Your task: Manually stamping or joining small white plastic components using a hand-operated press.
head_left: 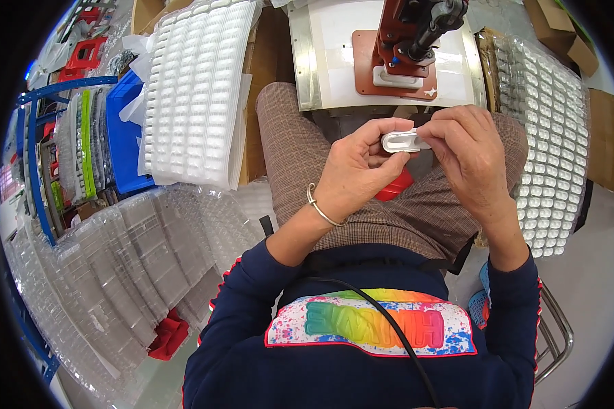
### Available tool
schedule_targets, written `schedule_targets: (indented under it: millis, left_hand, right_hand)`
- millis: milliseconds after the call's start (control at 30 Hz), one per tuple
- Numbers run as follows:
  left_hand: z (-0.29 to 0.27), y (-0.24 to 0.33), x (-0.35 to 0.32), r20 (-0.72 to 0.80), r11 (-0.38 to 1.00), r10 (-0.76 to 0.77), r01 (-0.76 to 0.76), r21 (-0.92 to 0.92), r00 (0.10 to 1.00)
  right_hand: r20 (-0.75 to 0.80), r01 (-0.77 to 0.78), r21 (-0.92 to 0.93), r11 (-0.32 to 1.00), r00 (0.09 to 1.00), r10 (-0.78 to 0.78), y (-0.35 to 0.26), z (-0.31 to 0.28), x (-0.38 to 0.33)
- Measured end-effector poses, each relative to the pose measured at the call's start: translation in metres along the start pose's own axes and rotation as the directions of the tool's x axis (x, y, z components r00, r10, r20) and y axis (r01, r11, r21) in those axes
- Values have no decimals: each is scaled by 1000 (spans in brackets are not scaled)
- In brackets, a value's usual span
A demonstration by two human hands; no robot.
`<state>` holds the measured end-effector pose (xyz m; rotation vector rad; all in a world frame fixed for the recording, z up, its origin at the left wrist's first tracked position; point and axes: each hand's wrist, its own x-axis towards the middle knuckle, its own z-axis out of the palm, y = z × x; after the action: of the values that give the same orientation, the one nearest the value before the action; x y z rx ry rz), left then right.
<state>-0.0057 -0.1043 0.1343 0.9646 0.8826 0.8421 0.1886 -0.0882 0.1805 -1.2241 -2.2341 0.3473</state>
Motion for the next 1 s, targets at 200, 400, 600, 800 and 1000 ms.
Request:
schedule_targets:
  millis: [200,400,600,800,1000]
  left_hand:
    - [-1,-1,0,-11,1000,5,-5,1,1000]
    - [3,-13,-5,-41,994,40,-44,-103,998]
    - [-1,-19,-1,-38,991,-21,16,-132,999]
    - [-3,-34,5,-98,987,143,-134,91,985]
    - [-19,-53,17,-113,969,156,-129,212,981]
  right_hand:
    - [33,20,-30,999,999,-19,0,-1,3]
    - [46,20,22,1000,999,-21,-2,14,-2]
    - [20,-194,286,939,980,196,0,31,-14]
    - [350,-636,724,267,673,652,7,55,-31]
    - [348,-559,826,74,608,714,23,86,-41]
